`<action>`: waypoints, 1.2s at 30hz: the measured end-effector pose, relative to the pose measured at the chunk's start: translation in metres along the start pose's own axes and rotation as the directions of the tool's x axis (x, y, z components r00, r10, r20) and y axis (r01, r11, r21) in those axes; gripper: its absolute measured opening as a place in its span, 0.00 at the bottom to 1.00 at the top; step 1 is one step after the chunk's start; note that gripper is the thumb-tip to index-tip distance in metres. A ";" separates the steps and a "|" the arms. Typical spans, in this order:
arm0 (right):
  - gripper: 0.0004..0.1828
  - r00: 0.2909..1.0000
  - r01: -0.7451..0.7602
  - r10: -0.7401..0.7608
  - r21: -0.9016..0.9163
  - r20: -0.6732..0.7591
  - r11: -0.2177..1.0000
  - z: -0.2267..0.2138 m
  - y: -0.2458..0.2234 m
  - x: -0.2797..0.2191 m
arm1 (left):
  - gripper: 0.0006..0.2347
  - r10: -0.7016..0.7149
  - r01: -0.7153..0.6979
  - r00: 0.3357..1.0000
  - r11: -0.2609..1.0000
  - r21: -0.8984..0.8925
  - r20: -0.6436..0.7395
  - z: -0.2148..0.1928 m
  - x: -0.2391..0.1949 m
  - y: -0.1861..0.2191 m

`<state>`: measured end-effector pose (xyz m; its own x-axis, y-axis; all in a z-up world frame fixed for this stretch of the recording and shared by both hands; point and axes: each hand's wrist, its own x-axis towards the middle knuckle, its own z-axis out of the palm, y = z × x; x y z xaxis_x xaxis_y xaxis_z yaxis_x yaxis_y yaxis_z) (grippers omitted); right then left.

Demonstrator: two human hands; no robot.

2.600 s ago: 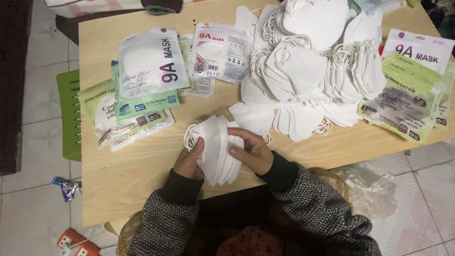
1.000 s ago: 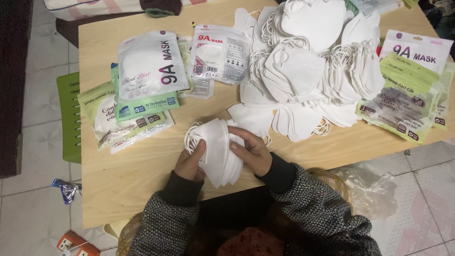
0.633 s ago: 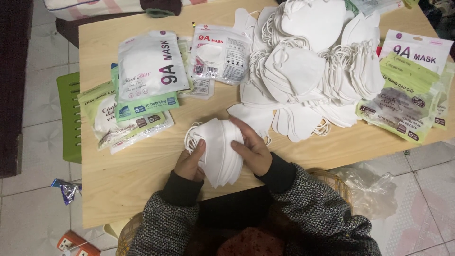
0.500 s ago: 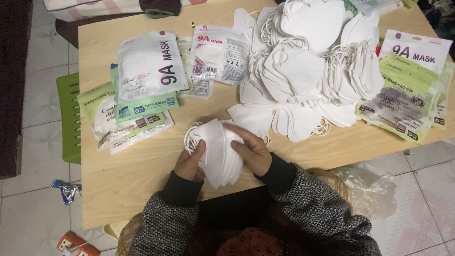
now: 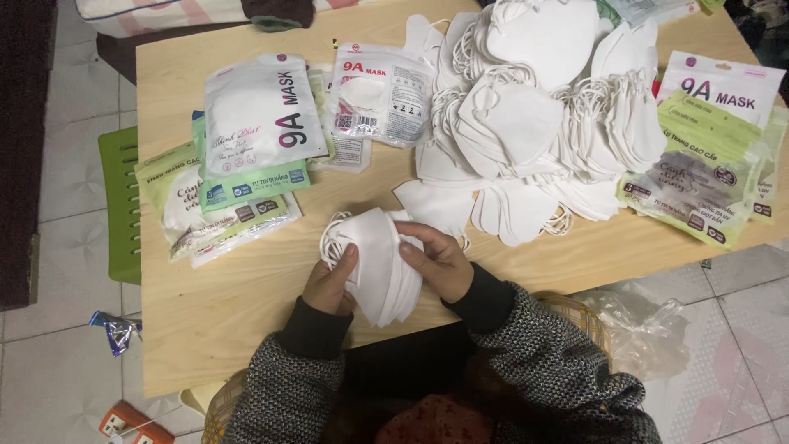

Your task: The person is sorting, folding, and stacking white face masks on a table.

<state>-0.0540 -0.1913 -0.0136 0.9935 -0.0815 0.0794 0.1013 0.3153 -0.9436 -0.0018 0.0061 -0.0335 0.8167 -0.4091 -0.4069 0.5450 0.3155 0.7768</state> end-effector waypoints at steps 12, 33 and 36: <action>0.39 0.997 0.064 -0.071 -0.182 -0.035 0.981 -0.007 0.017 0.004 | 0.10 0.536 -0.432 0.844 0.659 0.616 0.017 0.018 -0.018 0.019; 0.19 0.755 -0.353 -0.584 -0.935 -0.296 0.018 -0.210 -0.114 -0.072 | 0.12 0.667 -0.403 0.741 0.528 0.748 -0.072 -0.018 -0.020 0.014; 0.33 0.798 -0.597 -0.432 -0.651 -0.420 -0.469 -0.301 -0.104 -0.094 | 0.15 0.639 -0.414 0.764 0.592 0.692 -0.089 -0.011 -0.026 0.026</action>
<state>-0.1741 -0.5007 -0.0195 0.7273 -0.5985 0.3360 -0.6742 -0.7147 0.1862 -0.0069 0.0348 -0.0079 0.9891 -0.0344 0.1429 -0.1470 -0.2360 0.9606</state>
